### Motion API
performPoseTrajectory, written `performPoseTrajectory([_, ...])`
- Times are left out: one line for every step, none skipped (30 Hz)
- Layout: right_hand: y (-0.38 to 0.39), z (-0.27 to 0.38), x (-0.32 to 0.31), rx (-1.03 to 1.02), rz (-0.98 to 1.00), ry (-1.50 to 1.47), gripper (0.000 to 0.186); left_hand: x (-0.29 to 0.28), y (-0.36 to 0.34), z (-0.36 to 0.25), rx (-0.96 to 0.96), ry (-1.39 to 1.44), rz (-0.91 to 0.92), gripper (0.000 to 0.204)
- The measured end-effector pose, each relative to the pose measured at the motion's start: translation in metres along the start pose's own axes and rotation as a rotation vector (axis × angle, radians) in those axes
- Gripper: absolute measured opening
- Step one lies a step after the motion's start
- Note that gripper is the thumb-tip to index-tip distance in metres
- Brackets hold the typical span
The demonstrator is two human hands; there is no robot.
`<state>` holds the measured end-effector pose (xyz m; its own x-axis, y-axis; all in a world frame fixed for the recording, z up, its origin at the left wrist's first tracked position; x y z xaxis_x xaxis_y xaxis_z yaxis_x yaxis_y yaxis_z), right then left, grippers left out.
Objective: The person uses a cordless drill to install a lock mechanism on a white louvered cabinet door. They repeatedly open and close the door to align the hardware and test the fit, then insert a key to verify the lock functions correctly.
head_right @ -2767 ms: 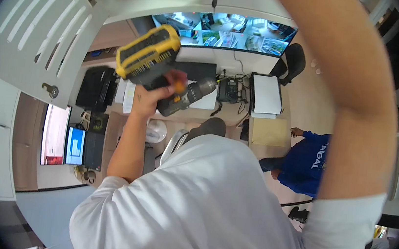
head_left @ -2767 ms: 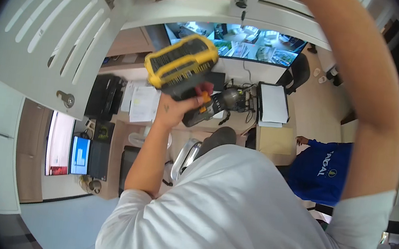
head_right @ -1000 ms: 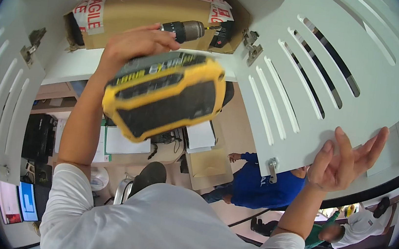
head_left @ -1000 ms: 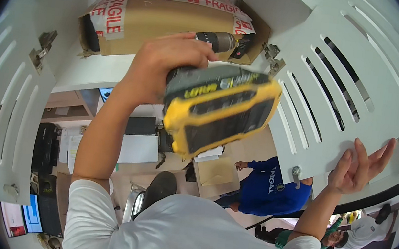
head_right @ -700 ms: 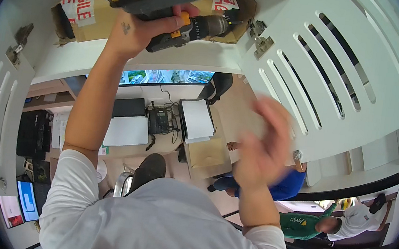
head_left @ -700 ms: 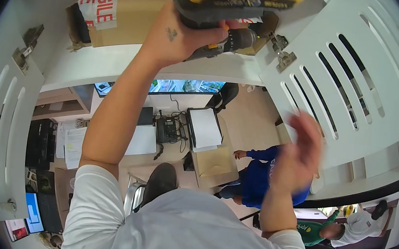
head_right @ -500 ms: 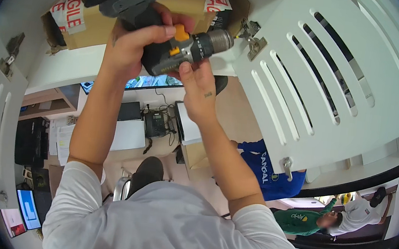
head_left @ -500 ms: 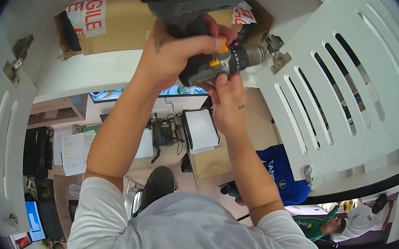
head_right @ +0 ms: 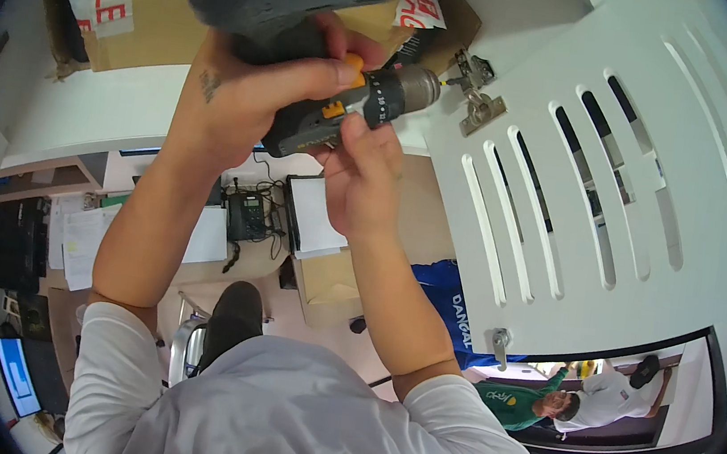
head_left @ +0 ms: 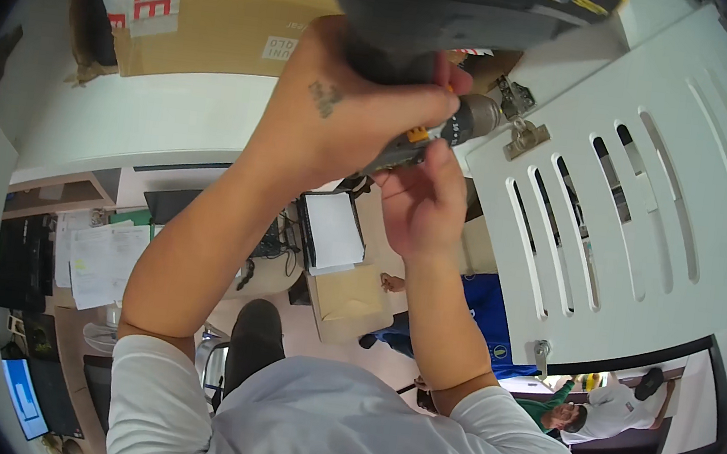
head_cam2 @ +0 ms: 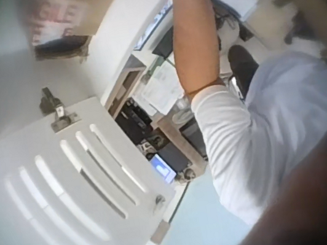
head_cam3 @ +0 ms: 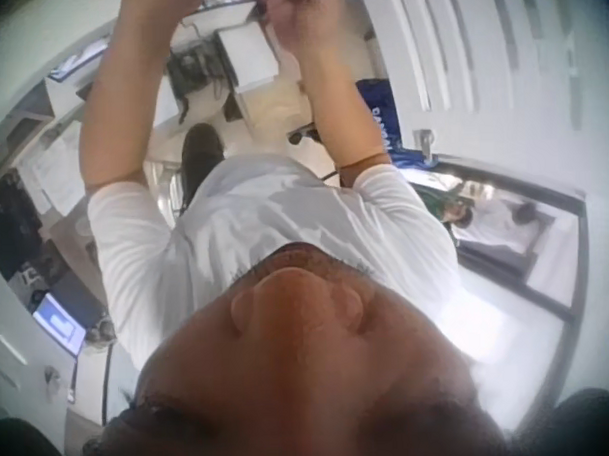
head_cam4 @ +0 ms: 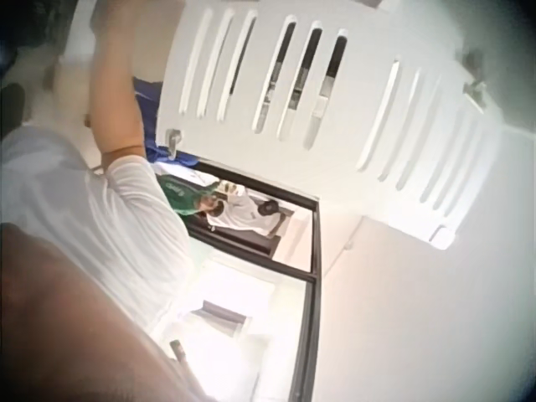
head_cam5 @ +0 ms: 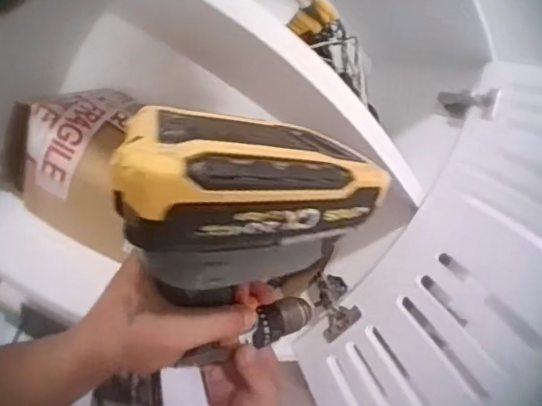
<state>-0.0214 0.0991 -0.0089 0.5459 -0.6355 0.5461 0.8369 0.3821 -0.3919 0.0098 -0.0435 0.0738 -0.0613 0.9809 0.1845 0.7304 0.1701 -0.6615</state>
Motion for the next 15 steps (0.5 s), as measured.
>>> performPoseTrajectory([-0.002, 0.000, 0.002, 0.010, 0.034, 0.005, 0.051, -0.001, 0.000, -0.002, 0.038, -0.033, -0.006, 0.018])
performPoseTrajectory([-0.002, 0.000, 0.001, 0.019, -0.016, 0.105, 0.052, -0.001, -0.001, -0.004, 0.075, -0.066, -0.013, 0.019])
performPoseTrajectory([-0.003, 0.000, 0.007, 0.002, -0.022, 0.096, 0.051, -0.001, -0.002, -0.007, 0.119, -0.103, -0.015, 0.020])
performPoseTrajectory([-0.004, -0.001, 0.012, -0.016, -0.028, 0.087, 0.049, -0.002, -0.003, -0.007, 0.130, -0.098, -0.009, 0.019])
performPoseTrajectory([-0.004, -0.001, 0.014, -0.033, -0.034, 0.079, 0.048, -0.003, -0.004, -0.003, 0.085, -0.037, -0.012, 0.019])
performPoseTrajectory([-0.004, -0.001, 0.013, -0.049, -0.051, 0.069, 0.047, -0.003, -0.004, 0.000, 0.039, 0.018, -0.008, 0.018])
performPoseTrajectory([-0.004, -0.001, 0.012, -0.065, -0.069, 0.060, 0.046, -0.002, -0.005, 0.004, -0.009, 0.074, -0.004, 0.018])
performPoseTrajectory([-0.004, 0.001, 0.010, -0.080, -0.087, 0.051, 0.046, 0.000, -0.007, 0.006, -0.024, 0.075, -0.007, 0.019])
performPoseTrajectory([-0.005, 0.001, 0.010, -0.093, -0.108, 0.049, 0.046, 0.000, -0.008, 0.006, -0.040, 0.072, -0.009, 0.019])
performPoseTrajectory([-0.008, 0.002, 0.008, -0.106, -0.128, 0.047, 0.046, 0.000, -0.008, 0.006, -0.056, 0.069, -0.010, 0.020])
performPoseTrajectory([-0.008, 0.004, 0.007, -0.118, -0.150, 0.045, 0.046, 0.003, -0.009, 0.007, -0.067, 0.099, 0.000, 0.020])
performPoseTrajectory([-0.009, 0.005, 0.007, -0.122, -0.166, 0.055, 0.046, 0.006, -0.012, 0.008, -0.074, 0.127, 0.010, 0.020])
performPoseTrajectory([-0.008, 0.008, 0.006, -0.125, -0.183, 0.065, 0.046, 0.008, -0.014, 0.009, -0.082, 0.156, 0.020, 0.020])
performPoseTrajectory([-0.008, 0.009, 0.007, -0.129, -0.199, 0.076, 0.045, 0.008, -0.014, 0.011, -0.089, 0.163, 0.009, 0.020])
performPoseTrajectory([-0.008, 0.011, 0.005, -0.138, -0.234, 0.081, 0.042, 0.011, -0.014, 0.013, -0.096, 0.173, 0.003, 0.020])
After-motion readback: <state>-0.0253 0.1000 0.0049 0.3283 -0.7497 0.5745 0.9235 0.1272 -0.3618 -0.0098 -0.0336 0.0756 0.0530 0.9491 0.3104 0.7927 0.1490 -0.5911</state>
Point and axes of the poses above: each hand's wrist, its own y-axis away from the middle knuckle, its own x-axis out of the palm, z = x × y, the point moved 8 cm from there along -y, towards the middle knuckle, and after that the axes turned 9 degrees about -y, right-handed, at the moved point
